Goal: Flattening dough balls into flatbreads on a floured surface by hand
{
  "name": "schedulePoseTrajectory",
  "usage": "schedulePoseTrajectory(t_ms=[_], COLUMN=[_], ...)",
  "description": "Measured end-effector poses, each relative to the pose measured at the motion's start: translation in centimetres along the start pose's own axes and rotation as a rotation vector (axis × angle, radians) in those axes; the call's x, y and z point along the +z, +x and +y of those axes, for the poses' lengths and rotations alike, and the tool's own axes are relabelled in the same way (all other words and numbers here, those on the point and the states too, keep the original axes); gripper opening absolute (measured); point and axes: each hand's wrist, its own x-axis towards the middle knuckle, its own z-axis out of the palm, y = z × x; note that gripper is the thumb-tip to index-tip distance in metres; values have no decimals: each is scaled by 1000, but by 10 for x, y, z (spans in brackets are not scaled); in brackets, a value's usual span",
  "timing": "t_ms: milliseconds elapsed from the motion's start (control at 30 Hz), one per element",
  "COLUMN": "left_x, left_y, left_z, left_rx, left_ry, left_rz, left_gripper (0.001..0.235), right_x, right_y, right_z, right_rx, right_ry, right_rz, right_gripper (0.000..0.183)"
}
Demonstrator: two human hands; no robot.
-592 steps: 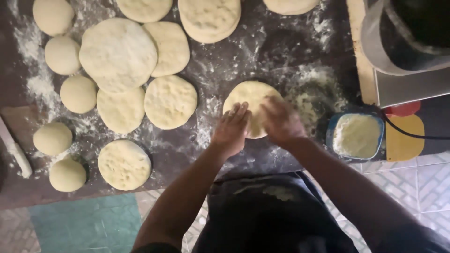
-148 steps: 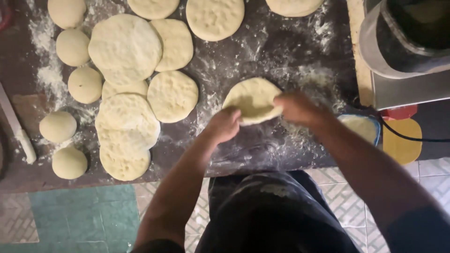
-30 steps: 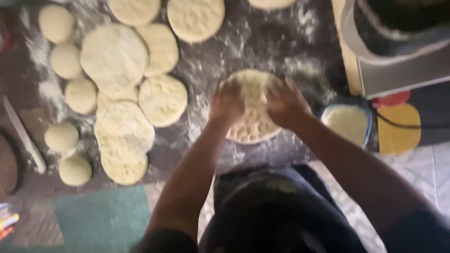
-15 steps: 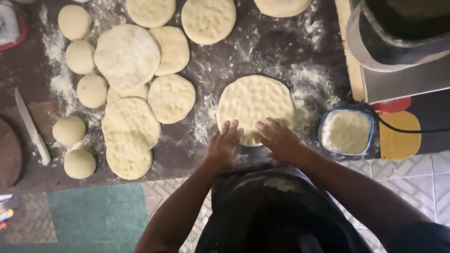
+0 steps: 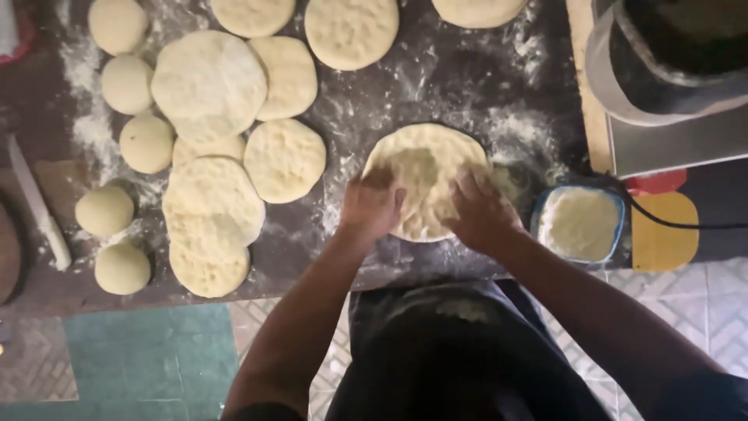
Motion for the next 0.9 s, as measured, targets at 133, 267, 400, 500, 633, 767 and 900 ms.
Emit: schedulePoseTrajectory(t_ms=[133,267,400,500,633,767,900], left_x=[-35,-48,-10,-41,-41,-78,-162], left_y=[15,55,58,56,22,-19,-41], left_z=[-7,-19,-29,-23,-27,-46,-97], left_rx=[-84,-263,-583,-614,-491,-795,-725], left_ry=[-125,-118,-461,-655,-716,-1133,-1353], left_rz=[-273,-15,-404,-671,-546,-404,-144], left_gripper=[43,56,86,68,50,49,46], right_x=[31,-17,14,29,-20,-84,-133], right_y=[-7,59,62,64,80,126,201], right_z=[17,42,52,69,38,-23,-78], right_rx=[-23,112,254,802,631,849,819], right_ry=[-201,-78,403,501,481,899,956], right_rz=[-81,73,143,-488,-504,-452,-394], right_gripper=[74,53,52,89,39,51,72])
